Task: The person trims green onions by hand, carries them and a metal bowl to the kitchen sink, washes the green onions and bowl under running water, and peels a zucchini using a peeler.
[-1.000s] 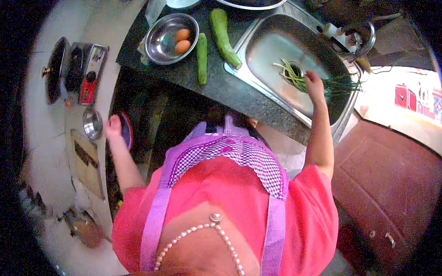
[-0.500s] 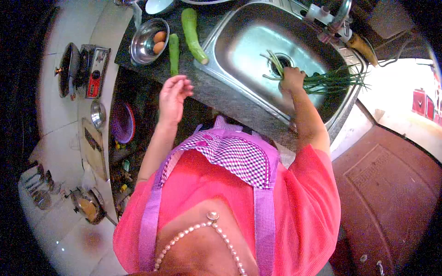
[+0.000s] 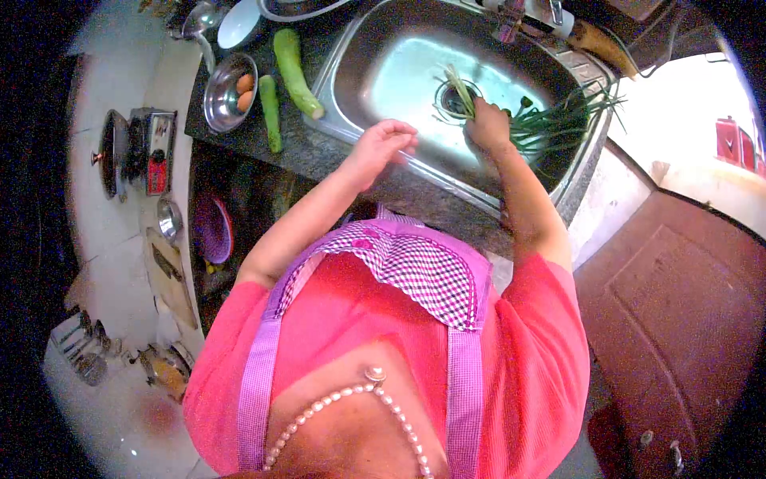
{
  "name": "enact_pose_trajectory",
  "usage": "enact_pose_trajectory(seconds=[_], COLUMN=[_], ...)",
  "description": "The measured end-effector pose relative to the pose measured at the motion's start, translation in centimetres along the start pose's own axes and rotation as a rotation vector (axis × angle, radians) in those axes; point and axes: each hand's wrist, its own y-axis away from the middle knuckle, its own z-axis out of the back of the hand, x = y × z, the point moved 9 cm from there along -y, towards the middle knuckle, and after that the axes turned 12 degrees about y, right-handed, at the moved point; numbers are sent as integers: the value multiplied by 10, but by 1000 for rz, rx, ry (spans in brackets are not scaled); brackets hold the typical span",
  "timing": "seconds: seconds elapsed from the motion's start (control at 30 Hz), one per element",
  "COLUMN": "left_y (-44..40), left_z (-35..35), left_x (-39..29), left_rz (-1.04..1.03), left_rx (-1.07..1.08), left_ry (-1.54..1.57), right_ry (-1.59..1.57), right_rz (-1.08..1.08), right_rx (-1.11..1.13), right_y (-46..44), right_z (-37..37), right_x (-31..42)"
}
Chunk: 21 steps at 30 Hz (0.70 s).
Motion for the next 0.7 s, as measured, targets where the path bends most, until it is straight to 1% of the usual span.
enact_pose_trajectory(seconds=[0.03,0.07,0.13,0.17,0.2,0.27,0.3,0.4,0.43,0.47,0.5,0.57,0.6,0.63,0.7], left_y=[-8,-16,-30,-40,-50,-69,-74,-88,-89,-86,-81,-63,-62,-61,-56], left_z=[-5,-6,-8,-11,-17,-31,-25,-3,-1,1,3,-7,-9,-10,-10], left_x=[7,12,29,37,43,50,53,67,69,66,61,33,30,28,18], left_rz=[68,63,62,97,114,142,123,131,145,130,114,62,38,18,-20], left_rx=[18,-35,-142,-139,-82,34,-72,-80,-140,-148,-154,-173,-142,-114,-85], left_ry=[-38,3,85,117,209,394,444,619,696,601,506,265,263,261,213], right_ry=[-83,-167,-402,-438,-474,-786,-663,-1199,-1267,-1070,-833,-226,-7,127,223], right_rz=[-26,-53,-175,-187,-199,-195,-161,-182,-333,-437,-488,-505,-522,-425,-301], right_rx=[23,43,193,219,241,189,166,356,426,344,219,-90,-145,-50,102], right_y=[0,0,6,10,13,24,30,33,31,24,16,11,9,2,-2], right_z=[-3,-7,50,70,77,30,55,56,39,32,29,39,32,-28,-82], right_x=[-2,-3,36,57,71,86,97,91,65,27,-12,-78,-100,-132,-147])
